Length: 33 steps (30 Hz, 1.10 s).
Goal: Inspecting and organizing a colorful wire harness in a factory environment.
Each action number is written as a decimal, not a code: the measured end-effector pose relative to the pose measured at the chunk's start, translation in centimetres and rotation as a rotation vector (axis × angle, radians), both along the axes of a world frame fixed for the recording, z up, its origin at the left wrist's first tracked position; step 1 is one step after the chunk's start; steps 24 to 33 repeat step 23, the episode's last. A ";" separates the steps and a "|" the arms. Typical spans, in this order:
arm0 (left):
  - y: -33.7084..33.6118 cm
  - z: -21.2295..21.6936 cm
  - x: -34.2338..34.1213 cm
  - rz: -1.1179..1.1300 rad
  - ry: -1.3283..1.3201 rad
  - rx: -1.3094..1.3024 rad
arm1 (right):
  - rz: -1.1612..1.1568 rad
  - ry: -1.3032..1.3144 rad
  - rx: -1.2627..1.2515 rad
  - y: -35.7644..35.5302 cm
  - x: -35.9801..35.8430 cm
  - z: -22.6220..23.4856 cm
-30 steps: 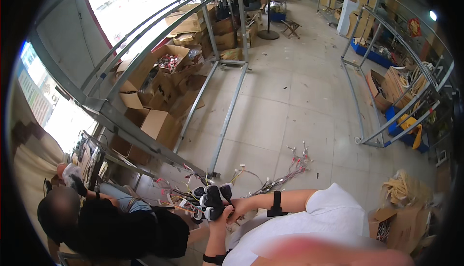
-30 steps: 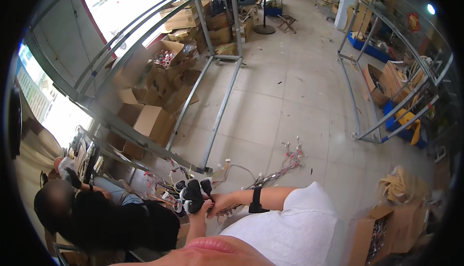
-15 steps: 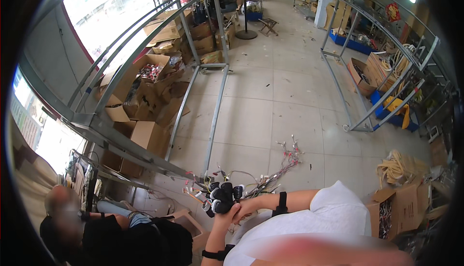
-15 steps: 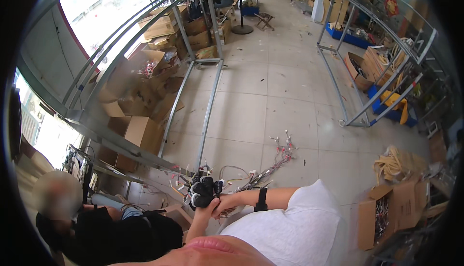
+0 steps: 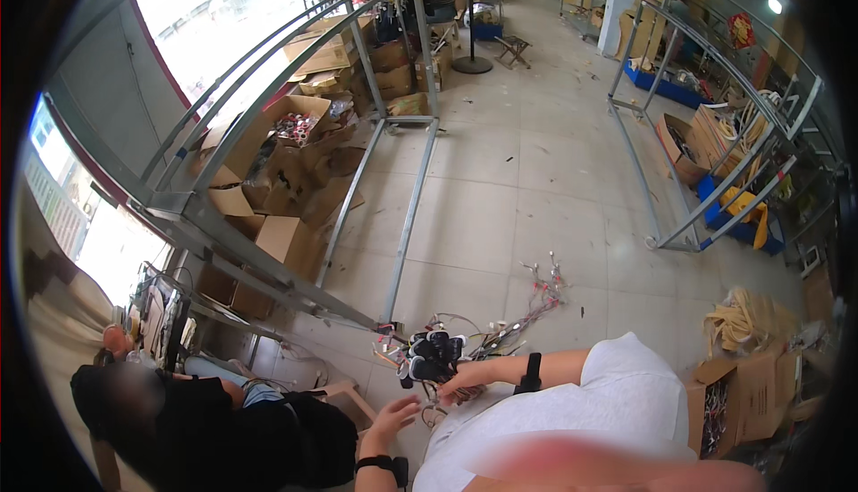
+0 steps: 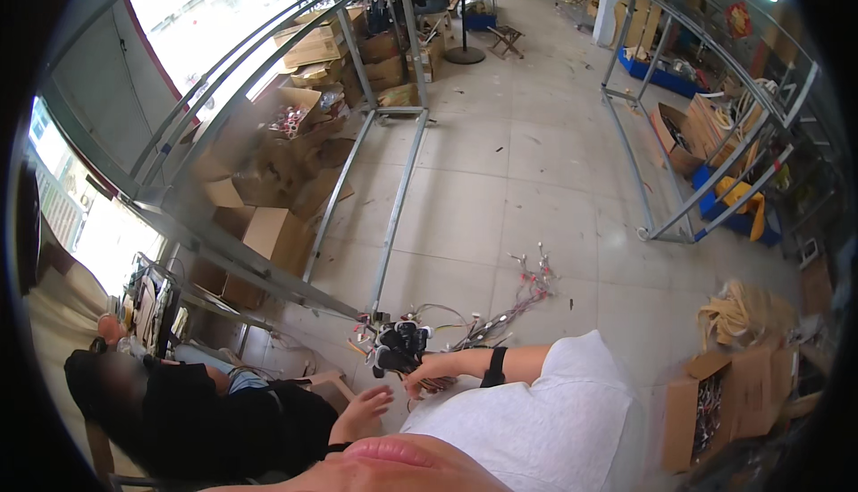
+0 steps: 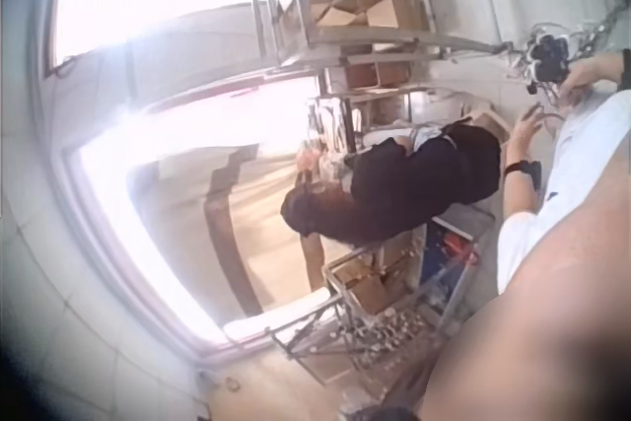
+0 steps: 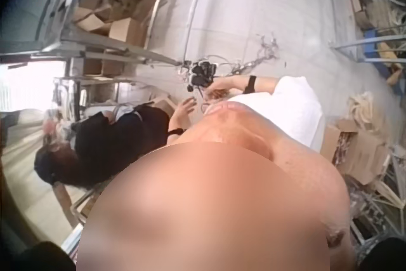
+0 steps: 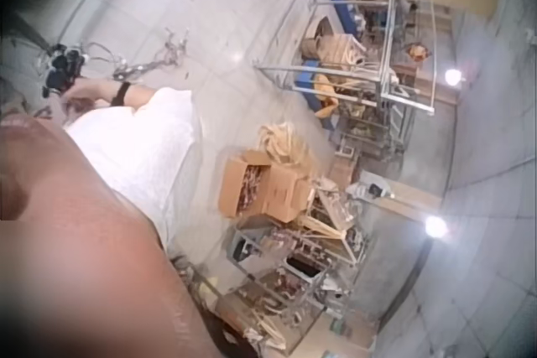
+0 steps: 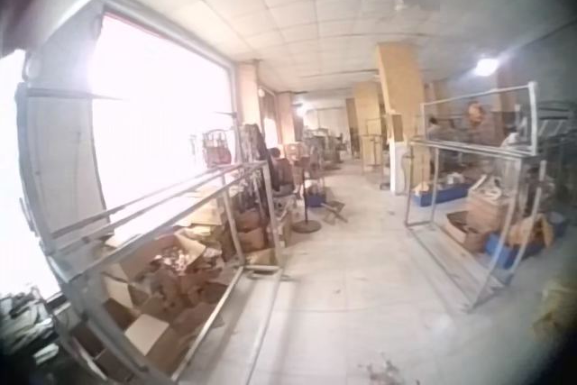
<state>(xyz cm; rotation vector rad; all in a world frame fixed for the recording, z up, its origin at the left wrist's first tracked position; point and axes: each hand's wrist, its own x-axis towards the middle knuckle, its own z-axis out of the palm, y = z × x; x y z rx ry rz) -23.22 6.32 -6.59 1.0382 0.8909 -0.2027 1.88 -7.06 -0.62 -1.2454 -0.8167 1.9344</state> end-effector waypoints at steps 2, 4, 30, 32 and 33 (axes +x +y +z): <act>0.3 -9.6 -8.4 -0.026 0.221 0.079 | 0.005 0.028 -0.069 0.6 -0.2 -1.9; -2.9 -13.7 -14.8 -0.141 0.396 -0.018 | -0.064 0.028 -0.103 0.9 -0.1 -2.9; -3.6 -18.4 -13.6 0.385 0.324 0.216 | -0.238 -0.085 -0.177 0.6 -1.9 -3.1; -3.6 -18.4 -13.6 0.385 0.324 0.216 | -0.238 -0.085 -0.177 0.6 -1.9 -3.1; -3.6 -18.4 -13.6 0.385 0.324 0.216 | -0.238 -0.085 -0.177 0.6 -1.9 -3.1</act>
